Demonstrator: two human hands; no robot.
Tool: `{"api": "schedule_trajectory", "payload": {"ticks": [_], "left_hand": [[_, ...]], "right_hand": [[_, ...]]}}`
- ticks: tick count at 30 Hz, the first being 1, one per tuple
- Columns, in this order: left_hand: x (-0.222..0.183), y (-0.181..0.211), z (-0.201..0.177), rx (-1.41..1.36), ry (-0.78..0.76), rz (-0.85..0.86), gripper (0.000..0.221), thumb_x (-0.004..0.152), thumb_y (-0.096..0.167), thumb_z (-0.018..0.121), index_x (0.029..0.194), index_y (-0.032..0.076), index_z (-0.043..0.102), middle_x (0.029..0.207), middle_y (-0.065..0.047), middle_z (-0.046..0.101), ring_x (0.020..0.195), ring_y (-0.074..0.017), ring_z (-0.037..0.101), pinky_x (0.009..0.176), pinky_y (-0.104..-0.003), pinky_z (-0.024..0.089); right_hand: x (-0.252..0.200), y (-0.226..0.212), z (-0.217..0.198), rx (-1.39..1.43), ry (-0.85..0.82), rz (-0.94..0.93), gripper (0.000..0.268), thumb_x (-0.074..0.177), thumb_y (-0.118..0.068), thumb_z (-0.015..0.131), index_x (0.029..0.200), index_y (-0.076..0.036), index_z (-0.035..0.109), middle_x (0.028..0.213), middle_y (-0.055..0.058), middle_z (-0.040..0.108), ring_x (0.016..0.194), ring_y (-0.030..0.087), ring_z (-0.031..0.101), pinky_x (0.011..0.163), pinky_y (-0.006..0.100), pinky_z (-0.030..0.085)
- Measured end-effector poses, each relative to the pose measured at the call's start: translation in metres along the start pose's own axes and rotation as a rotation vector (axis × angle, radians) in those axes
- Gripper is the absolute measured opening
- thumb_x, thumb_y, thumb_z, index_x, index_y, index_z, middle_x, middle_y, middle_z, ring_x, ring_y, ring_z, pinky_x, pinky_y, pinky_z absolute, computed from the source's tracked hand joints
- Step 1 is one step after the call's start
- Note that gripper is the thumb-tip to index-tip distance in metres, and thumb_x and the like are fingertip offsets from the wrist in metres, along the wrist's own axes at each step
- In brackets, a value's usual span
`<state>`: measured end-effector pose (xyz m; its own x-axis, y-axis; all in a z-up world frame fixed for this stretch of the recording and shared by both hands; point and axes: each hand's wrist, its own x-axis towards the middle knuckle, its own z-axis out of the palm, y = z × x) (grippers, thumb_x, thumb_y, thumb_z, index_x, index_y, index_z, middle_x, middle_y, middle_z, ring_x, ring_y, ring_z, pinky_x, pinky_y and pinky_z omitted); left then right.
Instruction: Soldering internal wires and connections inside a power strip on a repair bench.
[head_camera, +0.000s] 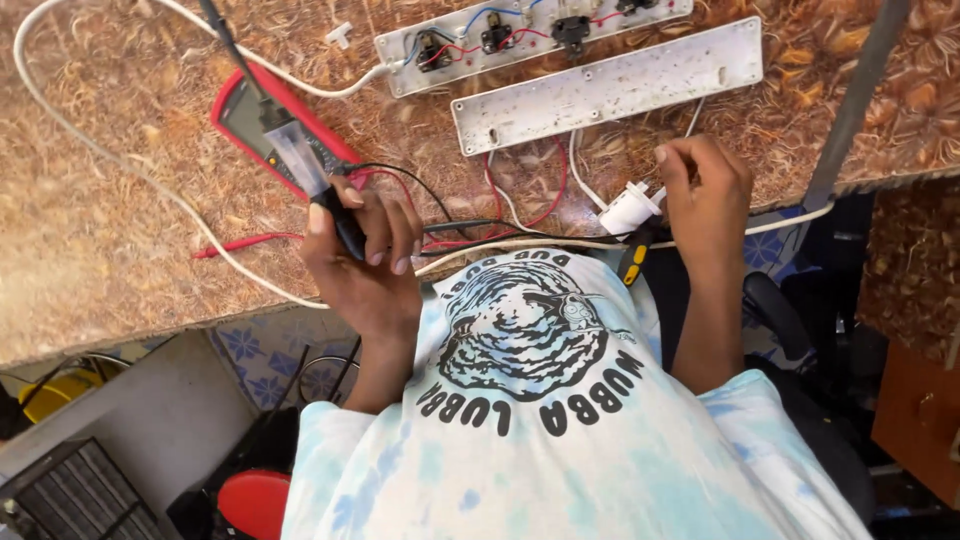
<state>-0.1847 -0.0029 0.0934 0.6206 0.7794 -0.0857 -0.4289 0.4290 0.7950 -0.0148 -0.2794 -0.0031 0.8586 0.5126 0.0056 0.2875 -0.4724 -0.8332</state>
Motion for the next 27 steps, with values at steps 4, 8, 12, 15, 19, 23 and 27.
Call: {"api": "schedule_trajectory", "payload": {"ticks": [4, 8, 12, 15, 19, 23, 27], "left_hand": [[0.002, -0.003, -0.007, 0.053, -0.019, 0.023, 0.019, 0.104, 0.028, 0.054, 0.091, 0.014, 0.054, 0.048, 0.01, 0.031, 0.034, -0.0088, 0.038, 0.046, -0.027, 0.042], [0.002, -0.006, -0.013, 0.103, -0.032, 0.031, 0.018, 0.103, 0.021, 0.058, 0.087, 0.014, 0.055, 0.048, 0.009, 0.035, 0.034, -0.0075, 0.041, 0.046, -0.026, 0.046], [-0.002, 0.011, 0.008, 0.153, -0.072, -0.036, 0.033, 0.102, 0.029, 0.058, 0.076, 0.018, 0.041, 0.051, 0.007, 0.027, 0.04, -0.0076, 0.03, 0.044, -0.027, 0.033], [-0.002, 0.009, 0.009, 0.129, -0.052, -0.085, 0.037, 0.102, 0.032, 0.059, 0.074, 0.02, 0.037, 0.05, 0.007, 0.026, 0.04, -0.0068, 0.03, 0.045, -0.026, 0.031], [-0.001, 0.003, 0.008, 0.13, -0.038, -0.086, 0.037, 0.102, 0.032, 0.059, 0.074, 0.021, 0.038, 0.05, 0.008, 0.026, 0.039, -0.0071, 0.029, 0.046, -0.027, 0.03], [0.002, -0.006, 0.012, 0.176, -0.021, -0.071, 0.043, 0.101, 0.033, 0.06, 0.066, 0.024, 0.037, 0.048, 0.009, 0.027, 0.039, -0.0047, 0.03, 0.046, -0.026, 0.026], [0.009, -0.017, 0.018, 0.275, -0.03, -0.063, 0.048, 0.102, 0.027, 0.06, 0.062, 0.018, 0.035, 0.049, 0.004, 0.027, 0.041, -0.0081, 0.03, 0.048, -0.028, 0.026]], "right_hand": [[0.022, 0.007, 0.011, -0.363, -0.027, -0.229, 0.011, 0.112, -0.006, 0.073, 0.112, 0.005, 0.073, 0.091, 0.013, 0.06, 0.09, 0.03, 0.057, 0.087, 0.042, 0.045], [0.034, 0.001, 0.027, -0.339, -0.051, -0.195, 0.028, 0.105, 0.008, 0.068, 0.134, 0.01, 0.069, 0.098, 0.017, 0.061, 0.097, 0.031, 0.054, 0.091, 0.046, 0.042], [0.042, 0.012, 0.039, -0.369, -0.063, -0.04, 0.051, 0.104, 0.003, 0.066, 0.153, -0.006, 0.052, 0.116, 0.012, 0.061, 0.112, 0.029, 0.053, 0.101, 0.046, 0.049], [0.046, 0.013, 0.04, -0.324, -0.047, -0.105, 0.052, 0.101, 0.011, 0.066, 0.15, -0.004, 0.056, 0.109, 0.011, 0.059, 0.103, 0.027, 0.052, 0.093, 0.038, 0.048], [0.042, 0.013, 0.035, -0.268, -0.043, -0.143, 0.052, 0.102, 0.014, 0.064, 0.151, -0.004, 0.057, 0.104, 0.01, 0.055, 0.101, 0.028, 0.05, 0.087, 0.04, 0.045], [0.036, 0.006, 0.022, -0.212, 0.074, -0.228, 0.034, 0.108, 0.01, 0.061, 0.141, 0.003, 0.063, 0.104, 0.014, 0.054, 0.1, 0.032, 0.052, 0.081, 0.044, 0.044], [0.041, 0.029, 0.002, -0.17, 0.358, -0.144, 0.018, 0.103, 0.012, 0.062, 0.119, 0.006, 0.067, 0.104, 0.017, 0.061, 0.089, 0.027, 0.06, 0.074, 0.034, 0.052]]}}
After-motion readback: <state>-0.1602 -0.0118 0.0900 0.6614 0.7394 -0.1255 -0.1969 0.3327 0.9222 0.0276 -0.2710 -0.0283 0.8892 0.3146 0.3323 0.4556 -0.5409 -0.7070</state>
